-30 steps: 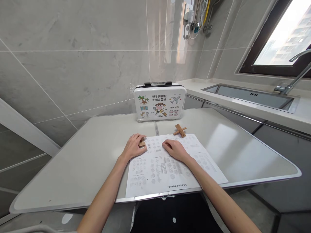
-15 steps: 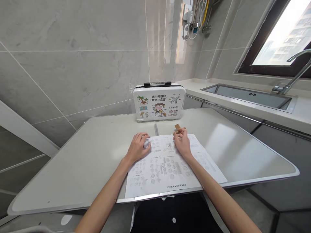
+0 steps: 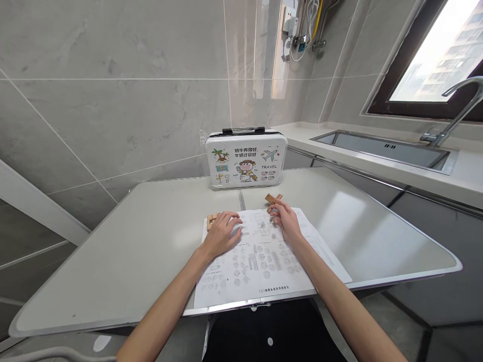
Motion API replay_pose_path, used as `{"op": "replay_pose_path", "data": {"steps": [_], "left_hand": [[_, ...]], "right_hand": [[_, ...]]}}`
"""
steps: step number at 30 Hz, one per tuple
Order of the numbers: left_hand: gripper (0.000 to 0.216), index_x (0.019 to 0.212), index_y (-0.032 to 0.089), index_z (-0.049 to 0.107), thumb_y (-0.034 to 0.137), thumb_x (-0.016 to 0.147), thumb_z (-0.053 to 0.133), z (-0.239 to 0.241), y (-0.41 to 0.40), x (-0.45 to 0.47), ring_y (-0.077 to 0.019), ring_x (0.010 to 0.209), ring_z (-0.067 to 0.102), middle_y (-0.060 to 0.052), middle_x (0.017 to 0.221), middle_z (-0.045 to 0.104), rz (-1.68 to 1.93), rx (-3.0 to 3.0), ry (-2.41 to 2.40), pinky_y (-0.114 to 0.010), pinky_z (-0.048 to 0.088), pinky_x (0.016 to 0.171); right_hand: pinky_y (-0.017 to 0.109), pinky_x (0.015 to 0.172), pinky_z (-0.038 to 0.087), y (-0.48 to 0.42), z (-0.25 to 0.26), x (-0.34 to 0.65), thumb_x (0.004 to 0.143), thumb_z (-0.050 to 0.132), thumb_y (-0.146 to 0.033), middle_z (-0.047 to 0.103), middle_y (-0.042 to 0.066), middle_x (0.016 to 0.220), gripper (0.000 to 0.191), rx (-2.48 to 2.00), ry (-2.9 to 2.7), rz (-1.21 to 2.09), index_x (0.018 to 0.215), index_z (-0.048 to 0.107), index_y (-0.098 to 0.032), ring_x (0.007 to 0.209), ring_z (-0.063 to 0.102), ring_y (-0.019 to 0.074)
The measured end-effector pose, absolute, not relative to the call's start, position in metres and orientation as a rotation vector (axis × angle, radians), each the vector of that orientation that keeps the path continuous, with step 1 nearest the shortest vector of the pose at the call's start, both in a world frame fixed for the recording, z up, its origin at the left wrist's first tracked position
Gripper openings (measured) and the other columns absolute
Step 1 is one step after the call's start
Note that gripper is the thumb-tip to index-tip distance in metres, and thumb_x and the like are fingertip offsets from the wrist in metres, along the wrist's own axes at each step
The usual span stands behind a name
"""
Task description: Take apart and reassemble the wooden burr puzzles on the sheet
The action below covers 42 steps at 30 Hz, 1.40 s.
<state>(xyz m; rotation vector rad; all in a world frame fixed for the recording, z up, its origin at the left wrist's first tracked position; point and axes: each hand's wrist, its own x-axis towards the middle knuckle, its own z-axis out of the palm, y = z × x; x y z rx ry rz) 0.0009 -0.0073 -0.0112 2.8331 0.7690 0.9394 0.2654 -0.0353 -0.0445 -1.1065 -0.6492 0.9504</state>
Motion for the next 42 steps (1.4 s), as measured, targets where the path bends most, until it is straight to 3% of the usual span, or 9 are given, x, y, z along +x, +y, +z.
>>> {"op": "replay_pose_path", "data": {"steps": [5,11,16,20,22,26,30,36,42], "left_hand": [[0.013,0.113,0.024,0.064,0.024,0.101,0.059,-0.011,-0.009,0.002,-0.0277,0.115,0.065,-0.009,0.121,0.069,0.964,2.768,0.797,-0.047,0.051,0.1],[0.018,0.118,0.024,0.061,0.03,0.101,0.062,-0.017,-0.008,0.005,-0.0285,0.116,0.064,-0.01,0.123,0.069,1.085,2.562,0.965,-0.048,0.051,0.103],[0.053,0.139,0.027,0.048,0.043,0.095,0.074,-0.021,-0.008,0.01,-0.026,0.121,0.066,-0.01,0.14,0.063,1.118,2.313,1.01,-0.044,0.057,0.102],[0.08,0.151,0.032,0.039,0.044,0.086,0.084,-0.022,-0.01,0.013,-0.0297,0.144,0.055,-0.011,0.156,0.056,0.99,2.029,0.812,-0.051,0.047,0.12],[0.086,0.154,0.034,0.038,0.045,0.084,0.087,-0.022,-0.011,0.013,-0.0315,0.146,0.054,-0.012,0.156,0.057,0.893,1.992,0.764,-0.054,0.044,0.123],[0.084,0.148,0.032,0.049,0.048,0.078,0.092,-0.02,-0.014,0.014,-0.0333,0.139,0.06,-0.011,0.151,0.06,0.839,2.018,0.808,-0.054,0.049,0.118],[0.086,0.142,0.028,0.056,0.049,0.07,0.097,-0.018,-0.016,0.017,-0.0321,0.128,0.065,-0.011,0.144,0.061,0.894,2.099,0.809,-0.051,0.053,0.113],[0.089,0.141,0.028,0.057,0.051,0.066,0.099,-0.02,-0.016,0.017,-0.0313,0.123,0.066,-0.01,0.139,0.061,0.91,2.171,0.793,-0.049,0.056,0.107],[0.084,0.136,0.027,0.058,0.047,0.066,0.1,-0.018,-0.015,0.016,-0.031,0.123,0.065,-0.01,0.135,0.062,0.872,2.155,0.814,-0.049,0.056,0.106]], "right_hand": [[0.025,0.042,0.04,-0.036,-0.046,0.263,0.083,0.079,-0.056,0.063,0.001,0.077,0.037,-1.091,-0.683,0.937,0.093,0.067,-0.023,0.056,0.052,0.0116],[0.023,0.043,0.034,-0.039,-0.04,0.254,0.081,0.082,-0.063,0.064,-0.001,0.086,0.046,-1.028,-0.869,1.042,0.098,0.064,-0.024,0.053,0.047,0.0081],[0.023,0.048,0.034,-0.049,-0.031,0.246,0.087,0.078,-0.061,0.058,-0.006,0.076,0.044,-0.953,-1.068,1.234,0.107,0.06,-0.026,0.05,0.043,0.0079],[0.023,0.05,0.033,-0.058,-0.026,0.243,0.089,0.078,-0.059,0.058,-0.006,0.074,0.043,-0.903,-1.215,1.391,0.111,0.061,-0.026,0.051,0.042,0.0084],[0.023,0.05,0.031,-0.06,-0.025,0.243,0.09,0.078,-0.059,0.056,-0.006,0.07,0.043,-0.887,-1.274,1.449,0.112,0.061,-0.026,0.05,0.041,0.0087],[0.023,0.05,0.03,-0.061,-0.029,0.244,0.093,0.075,-0.061,0.047,-0.009,0.061,0.043,-0.883,-1.338,1.481,0.113,0.06,-0.026,0.05,0.039,0.0102],[0.023,0.053,0.033,-0.058,-0.034,0.243,0.093,0.073,-0.062,0.049,-0.01,0.06,0.045,-0.903,-1.36,1.442,0.116,0.06,-0.025,0.052,0.043,0.0113],[0.025,0.055,0.036,-0.057,-0.036,0.243,0.091,0.076,-0.063,0.054,-0.008,0.058,0.048,-0.922,-1.376,1.424,0.111,0.065,-0.021,0.05,0.045,0.0109],[0.024,0.051,0.029,-0.058,-0.036,0.243,0.091,0.076,-0.065,0.051,-0.009,0.056,0.047,-0.923,-1.378,1.443,0.101,0.062,-0.021,0.048,0.041,0.0102]]}}
